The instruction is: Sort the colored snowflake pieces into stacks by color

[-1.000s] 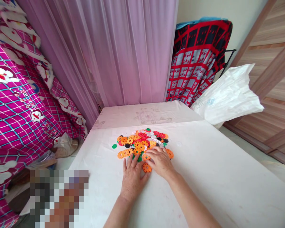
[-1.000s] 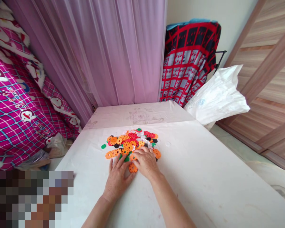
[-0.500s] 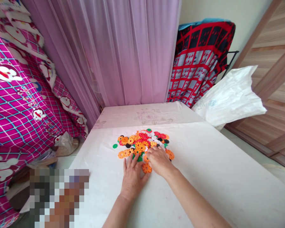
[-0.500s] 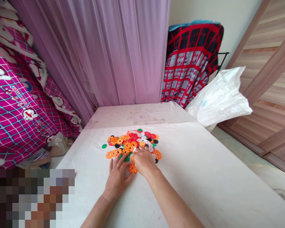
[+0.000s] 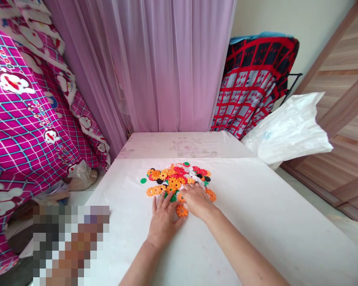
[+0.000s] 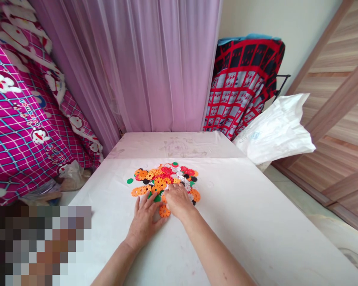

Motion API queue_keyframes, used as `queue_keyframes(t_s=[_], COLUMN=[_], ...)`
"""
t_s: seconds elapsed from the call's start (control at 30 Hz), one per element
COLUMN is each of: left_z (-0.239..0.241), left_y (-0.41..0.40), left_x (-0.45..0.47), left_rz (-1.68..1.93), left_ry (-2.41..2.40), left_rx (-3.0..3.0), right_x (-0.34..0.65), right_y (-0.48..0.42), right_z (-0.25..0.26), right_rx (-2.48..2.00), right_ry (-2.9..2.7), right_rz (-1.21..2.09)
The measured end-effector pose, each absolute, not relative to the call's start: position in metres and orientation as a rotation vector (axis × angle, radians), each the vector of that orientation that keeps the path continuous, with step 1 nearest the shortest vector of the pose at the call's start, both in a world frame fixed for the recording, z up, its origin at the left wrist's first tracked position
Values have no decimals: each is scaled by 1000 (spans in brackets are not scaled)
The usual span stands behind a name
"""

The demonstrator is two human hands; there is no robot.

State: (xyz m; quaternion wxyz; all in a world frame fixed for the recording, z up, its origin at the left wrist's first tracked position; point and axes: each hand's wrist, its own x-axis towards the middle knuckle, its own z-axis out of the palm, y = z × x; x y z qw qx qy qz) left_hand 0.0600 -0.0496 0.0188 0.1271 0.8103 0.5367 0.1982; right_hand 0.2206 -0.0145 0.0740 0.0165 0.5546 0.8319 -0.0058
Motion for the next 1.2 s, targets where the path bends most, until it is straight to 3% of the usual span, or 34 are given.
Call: queue_keyframes(t_s=[0.33,0.57,1.2], left_z=[20,21,21], left_y=[-50,-50,-52], left_x=[62,60,51], left_rz=[593,581,593], left_ry=[1572,1565,1591], left_rx=[2340,2335,2270], right_x=[225,241,227], right_y=[-7,-43,-57], right_z=[80,58,45], right_rx=[1719,2127,2059], right_ry=[2566,2622,2673], right_rz=[-50,-330,-434])
